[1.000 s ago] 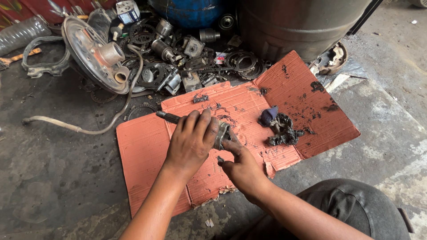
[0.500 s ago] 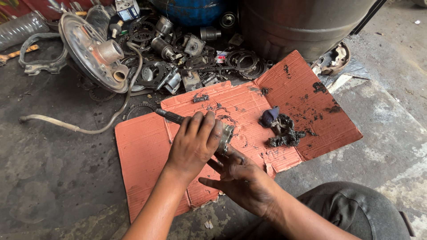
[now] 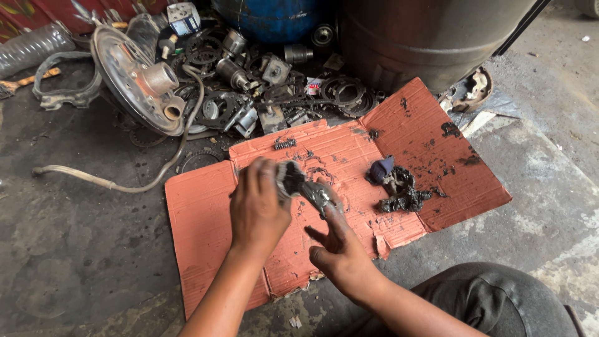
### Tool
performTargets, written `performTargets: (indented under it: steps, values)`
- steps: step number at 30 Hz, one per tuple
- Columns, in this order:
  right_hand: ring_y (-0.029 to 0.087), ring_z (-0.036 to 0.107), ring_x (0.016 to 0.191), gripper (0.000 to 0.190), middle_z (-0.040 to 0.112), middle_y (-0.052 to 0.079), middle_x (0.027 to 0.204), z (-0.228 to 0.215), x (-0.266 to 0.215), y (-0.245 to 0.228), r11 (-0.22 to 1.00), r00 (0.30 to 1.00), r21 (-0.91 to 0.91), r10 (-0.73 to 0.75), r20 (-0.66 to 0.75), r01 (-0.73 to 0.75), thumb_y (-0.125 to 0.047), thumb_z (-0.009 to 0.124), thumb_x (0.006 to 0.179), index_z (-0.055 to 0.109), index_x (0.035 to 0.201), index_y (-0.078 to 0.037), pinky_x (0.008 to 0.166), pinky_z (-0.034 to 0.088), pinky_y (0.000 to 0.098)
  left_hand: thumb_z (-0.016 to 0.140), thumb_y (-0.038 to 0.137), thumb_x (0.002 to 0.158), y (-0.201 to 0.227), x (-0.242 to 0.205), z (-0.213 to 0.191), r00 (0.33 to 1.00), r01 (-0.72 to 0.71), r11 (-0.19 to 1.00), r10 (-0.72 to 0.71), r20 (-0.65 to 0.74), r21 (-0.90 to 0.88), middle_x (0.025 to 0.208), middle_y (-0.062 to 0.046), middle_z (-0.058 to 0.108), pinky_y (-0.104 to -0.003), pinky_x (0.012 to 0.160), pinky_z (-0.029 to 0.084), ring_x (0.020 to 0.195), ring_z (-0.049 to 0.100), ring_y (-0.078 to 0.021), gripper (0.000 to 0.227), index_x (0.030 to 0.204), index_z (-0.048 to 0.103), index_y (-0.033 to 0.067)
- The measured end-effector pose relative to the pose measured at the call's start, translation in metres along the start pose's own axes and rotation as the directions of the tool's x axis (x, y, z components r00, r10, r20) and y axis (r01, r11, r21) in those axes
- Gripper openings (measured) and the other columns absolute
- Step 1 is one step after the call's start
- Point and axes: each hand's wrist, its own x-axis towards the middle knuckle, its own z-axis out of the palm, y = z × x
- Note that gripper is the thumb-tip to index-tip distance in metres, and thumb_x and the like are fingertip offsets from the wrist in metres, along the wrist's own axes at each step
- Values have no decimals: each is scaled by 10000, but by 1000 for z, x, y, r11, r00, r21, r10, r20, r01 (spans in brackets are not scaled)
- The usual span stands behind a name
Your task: The person handles a greasy automotive part on a cardboard sheet, using a screwdriver and their hands to manipulate the internal components.
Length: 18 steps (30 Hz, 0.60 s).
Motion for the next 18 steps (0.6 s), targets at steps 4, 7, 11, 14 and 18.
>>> performTargets:
  steps: [4,7,11,14,18]
  values:
    - [331,243,1583,836,170,118,1697,-7,5,-11,787,959,-558,-274,67,264,143,570,758,391,1529,-124,1237,319,515,904,173,704,-10,7,-5,920,389,903,-391,29,-185,1254,-178,590,-478,932,534,1142,623,-376,740,1292,473,48]
    - [386,274,1545,805,219,144,1662,-15,18,-23,463,877,-794,-449,172,393,136,648,729,514,1453,-188,1232,352,531,910,159,670,-21,8,-9,878,455,829,-479,8,-325,1250,-156,610,-452,937,536,1115,651,-352,754,1280,476,63]
    - [378,331,1519,747,261,144,1626,-44,35,-55,270,808,-881,-559,186,390,124,660,764,568,1416,-228,1042,541,411,914,113,640,-31,8,-7,904,354,860,-416,-102,-367,1210,-177,631,-467,935,520,1111,642,-380,741,1252,500,57]
    - [387,323,1524,722,323,141,1624,-76,43,-91,66,712,-920,-656,252,386,-29,810,761,581,1417,-227,1221,402,535,927,123,630,-35,11,-7,892,367,843,-439,-110,-393,1211,-174,635,-467,943,511,1116,641,-378,741,1236,506,59]
    - [367,371,1500,523,422,86,1635,-126,33,-129,-24,936,-991,-325,133,133,-114,723,871,660,1360,-290,1214,402,551,924,144,656,-39,11,-7,881,402,820,-468,-73,-407,1226,-154,645,-459,947,519,1117,654,-355,721,1240,507,73]
